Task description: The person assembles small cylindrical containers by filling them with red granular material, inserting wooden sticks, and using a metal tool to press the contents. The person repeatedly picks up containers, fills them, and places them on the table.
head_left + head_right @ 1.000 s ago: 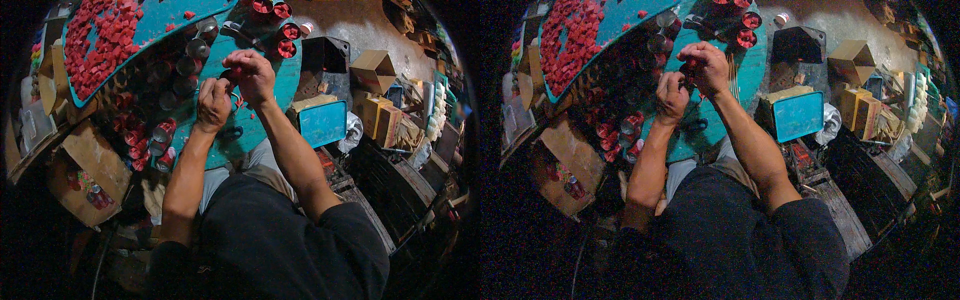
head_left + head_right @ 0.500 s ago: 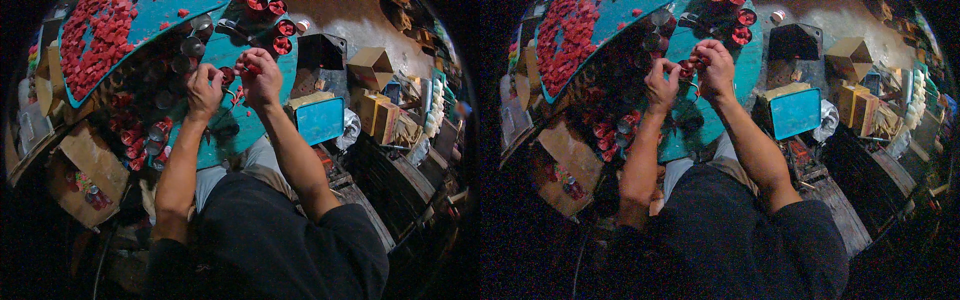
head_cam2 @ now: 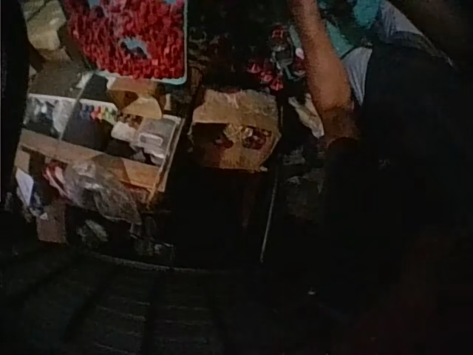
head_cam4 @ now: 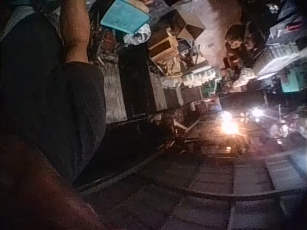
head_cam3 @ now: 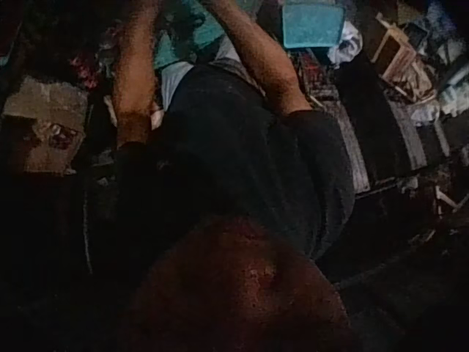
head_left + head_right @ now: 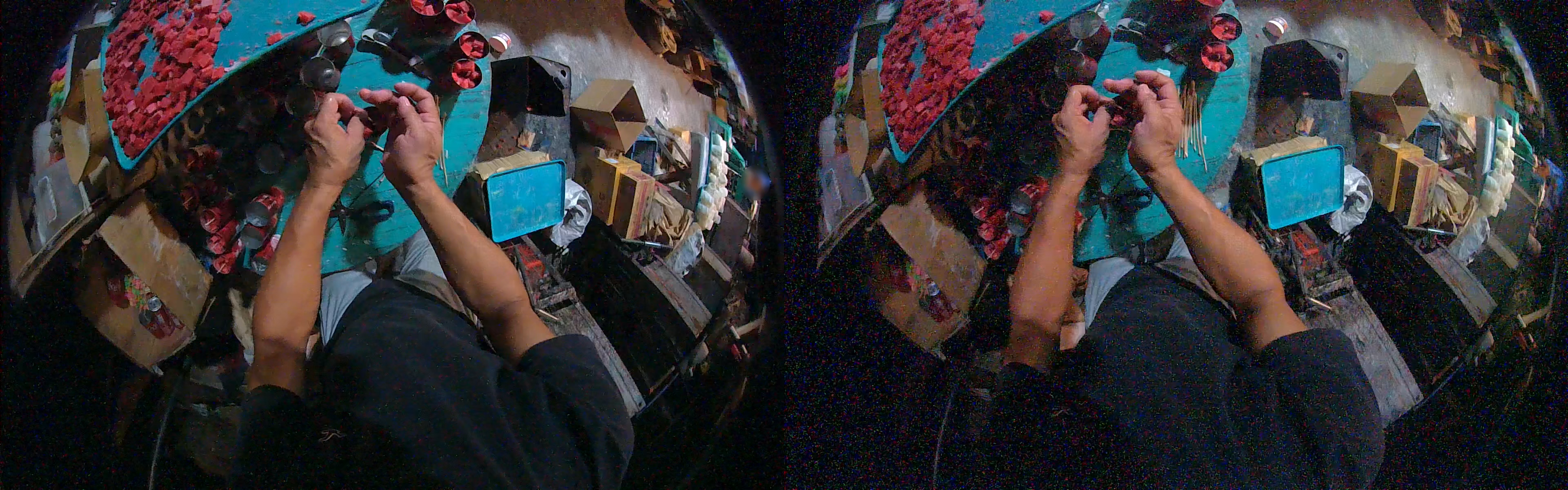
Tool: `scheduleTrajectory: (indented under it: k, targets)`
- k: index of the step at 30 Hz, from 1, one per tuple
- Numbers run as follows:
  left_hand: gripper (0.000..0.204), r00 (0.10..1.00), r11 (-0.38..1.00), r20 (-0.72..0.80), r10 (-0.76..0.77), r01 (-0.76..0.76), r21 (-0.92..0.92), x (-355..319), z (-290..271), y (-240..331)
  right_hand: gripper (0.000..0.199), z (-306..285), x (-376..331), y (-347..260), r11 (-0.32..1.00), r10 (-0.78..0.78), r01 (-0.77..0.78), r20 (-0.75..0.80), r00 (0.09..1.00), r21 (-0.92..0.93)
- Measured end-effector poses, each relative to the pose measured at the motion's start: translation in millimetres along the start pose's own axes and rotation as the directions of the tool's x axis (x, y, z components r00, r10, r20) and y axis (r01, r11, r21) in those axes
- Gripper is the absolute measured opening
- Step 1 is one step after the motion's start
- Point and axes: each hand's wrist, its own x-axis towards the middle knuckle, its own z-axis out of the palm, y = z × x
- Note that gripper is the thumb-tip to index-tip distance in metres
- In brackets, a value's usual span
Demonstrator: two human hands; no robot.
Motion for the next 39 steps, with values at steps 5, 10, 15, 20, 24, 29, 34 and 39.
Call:
scheduleTrajectory:
  k: [5,10,15,20,24,29,34,39]
  targets:
    - [0.016,0.998,0.998,-0.015,0.062,-0.062,0.020,3,2,-2,0.029,3,-2,-7,0.998,0.015,-0.015,0.013,1.000,-0.064]
    - [0.014,0.998,0.997,-0.011,0.057,-0.058,-0.041,-1,2,7,0.029,37,4,-59,0.788,-0.380,0.440,0.221,0.898,-0.432]
    - [0.020,0.990,0.991,-0.040,0.132,-0.132,0.010,-15,2,-7,0.036,143,73,-139,-0.045,-0.264,0.788,0.769,0.583,-0.613]
    - [0.022,0.975,0.971,0.026,0.221,-0.222,0.085,-18,12,6,0.033,210,235,-119,-0.437,0.274,0.691,0.647,0.712,-0.576]
    - [0.022,0.958,0.953,0.027,0.285,-0.286,0.095,-22,14,2,0.035,216,314,-51,-0.311,0.067,0.884,0.920,0.387,-0.349]
    - [0.024,0.955,0.949,-0.009,0.298,-0.295,0.108,-26,10,0,0.074,284,231,-72,-0.506,0.023,0.518,0.590,0.807,-0.689]
    - [0.039,0.943,0.929,0.080,0.322,-0.331,0.164,-22,8,-5,0.074,237,313,-12,-0.660,-0.232,0.595,0.879,0.417,-0.457]
    - [0.038,0.930,0.920,0.015,0.367,-0.365,0.142,-24,9,-10,0.061,223,337,-7,-0.828,-0.031,0.557,0.997,0.066,-0.062]
